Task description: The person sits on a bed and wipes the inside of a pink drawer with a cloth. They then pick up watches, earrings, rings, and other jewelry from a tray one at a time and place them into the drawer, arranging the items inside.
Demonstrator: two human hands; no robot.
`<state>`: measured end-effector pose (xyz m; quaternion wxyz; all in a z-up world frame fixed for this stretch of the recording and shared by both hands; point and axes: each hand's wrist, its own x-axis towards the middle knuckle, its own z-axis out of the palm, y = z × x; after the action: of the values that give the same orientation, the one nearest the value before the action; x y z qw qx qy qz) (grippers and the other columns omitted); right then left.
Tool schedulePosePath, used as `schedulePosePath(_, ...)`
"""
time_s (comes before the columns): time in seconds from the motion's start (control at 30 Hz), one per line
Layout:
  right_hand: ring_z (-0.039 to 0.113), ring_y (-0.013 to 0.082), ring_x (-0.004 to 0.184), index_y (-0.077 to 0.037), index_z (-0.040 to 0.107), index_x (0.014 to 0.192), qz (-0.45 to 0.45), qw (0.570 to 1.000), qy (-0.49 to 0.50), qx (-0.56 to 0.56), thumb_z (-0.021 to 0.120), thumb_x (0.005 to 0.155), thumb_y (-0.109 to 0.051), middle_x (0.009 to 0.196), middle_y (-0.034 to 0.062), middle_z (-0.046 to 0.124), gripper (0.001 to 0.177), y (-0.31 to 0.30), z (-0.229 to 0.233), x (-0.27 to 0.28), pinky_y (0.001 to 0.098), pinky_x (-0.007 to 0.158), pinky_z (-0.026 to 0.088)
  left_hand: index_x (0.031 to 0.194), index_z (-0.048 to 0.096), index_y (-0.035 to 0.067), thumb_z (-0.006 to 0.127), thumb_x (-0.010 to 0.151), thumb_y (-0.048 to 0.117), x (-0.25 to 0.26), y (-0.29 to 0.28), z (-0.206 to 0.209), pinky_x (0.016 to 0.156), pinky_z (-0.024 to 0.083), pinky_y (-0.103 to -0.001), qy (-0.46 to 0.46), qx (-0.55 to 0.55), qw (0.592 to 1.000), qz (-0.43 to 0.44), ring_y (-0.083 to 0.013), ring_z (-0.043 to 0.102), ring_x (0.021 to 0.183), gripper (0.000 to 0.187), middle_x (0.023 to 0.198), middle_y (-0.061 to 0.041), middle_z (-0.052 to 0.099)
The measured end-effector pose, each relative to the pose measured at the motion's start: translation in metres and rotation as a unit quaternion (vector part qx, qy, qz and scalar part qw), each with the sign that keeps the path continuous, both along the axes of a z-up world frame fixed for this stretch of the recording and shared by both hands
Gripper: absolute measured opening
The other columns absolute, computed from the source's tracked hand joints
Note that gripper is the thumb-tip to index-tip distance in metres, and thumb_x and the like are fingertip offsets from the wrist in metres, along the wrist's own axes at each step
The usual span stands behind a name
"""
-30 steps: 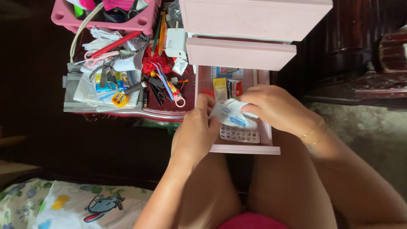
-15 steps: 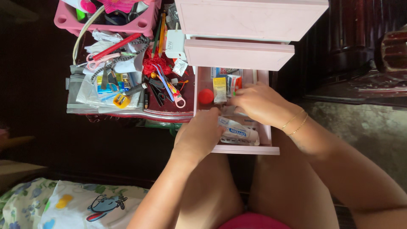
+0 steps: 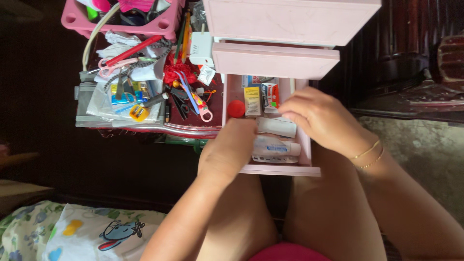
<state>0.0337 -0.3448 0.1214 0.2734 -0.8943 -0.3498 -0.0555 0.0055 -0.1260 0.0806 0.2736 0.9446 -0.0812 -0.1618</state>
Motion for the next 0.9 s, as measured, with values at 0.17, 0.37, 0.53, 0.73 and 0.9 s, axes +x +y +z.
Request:
schedulePosePath(0.17, 0.066, 0.0322, 0.084, -0.005, 0.072, 0.097, -0.028, 0.998, 0.047, -0.035, 0.068, 0.09, -0.01, 0.092, 0.0114, 0.069, 0.009, 0.017, -0.005, -0.009, 0.0419, 0.073, 0.054, 0.092, 0.074, 0.005, 0.06, 0.088, 0.002, -0.005, -0.007, -0.003, 0.078, 0.057, -0.045, -0.116, -0.073, 0.991, -0.002, -0.0347, 0.072, 0.092, 0.014, 0.098, -0.017, 0.074)
schedulePosePath(0.37, 0.068, 0.026, 0.069, -0.004, 0.071, 0.1, -0.022, 0.993, 0.112, 0.041, 0.07, 0.092, -0.013, 0.088, 0.0114, 0.072, 0.013, 0.038, 0.002, -0.01, 0.0361, 0.063, 0.053, 0.103, 0.075, 0.004, 0.069, 0.089, 0.009, -0.017, 0.042, 0.01, 0.063, 0.058, -0.037, -0.07, -0.271, 0.937, 0.209, -0.0273, 0.075, 0.066, 0.016, 0.09, -0.013, 0.075)
schedulePosePath(0.53, 0.069, 0.0234, 0.066, -0.005, 0.074, 0.106, -0.032, 0.989, 0.137, 0.054, 0.071, 0.092, -0.014, 0.091, 0.0104, 0.076, 0.017, 0.069, 0.009, 0.001, 0.0345, 0.061, 0.054, 0.101, 0.075, 0.001, 0.075, 0.087, 0.006, -0.016, 0.088, -0.007, 0.07, 0.057, -0.034, -0.245, -0.216, 0.916, 0.232, -0.0246, 0.074, 0.079, 0.015, 0.093, -0.015, 0.075)
schedulePosePath(0.73, 0.073, 0.0278, 0.083, -0.003, 0.074, 0.106, 0.036, 0.992, 0.111, 0.048, 0.068, 0.093, -0.01, 0.097, 0.0118, 0.076, 0.016, 0.113, 0.007, 0.033, 0.0374, 0.073, 0.056, 0.104, 0.073, -0.002, 0.075, 0.085, 0.005, 0.005, 0.118, -0.035, 0.073, 0.057, -0.036, -0.28, -0.199, 0.902, 0.261, -0.0281, 0.073, 0.08, 0.019, 0.092, -0.017, 0.073)
schedulePosePath(0.9, 0.068, 0.0324, 0.095, 0.002, 0.074, 0.101, 0.104, 0.994, 0.01, -0.003, 0.066, 0.089, -0.003, 0.102, 0.0148, 0.072, 0.014, 0.151, -0.017, 0.064, 0.0407, 0.083, 0.054, 0.103, 0.074, -0.002, 0.075, 0.082, 0.003, 0.026, 0.119, -0.05, 0.075, 0.056, -0.04, -0.297, -0.208, 0.897, 0.252, -0.0335, 0.071, 0.082, 0.022, 0.094, -0.018, 0.072)
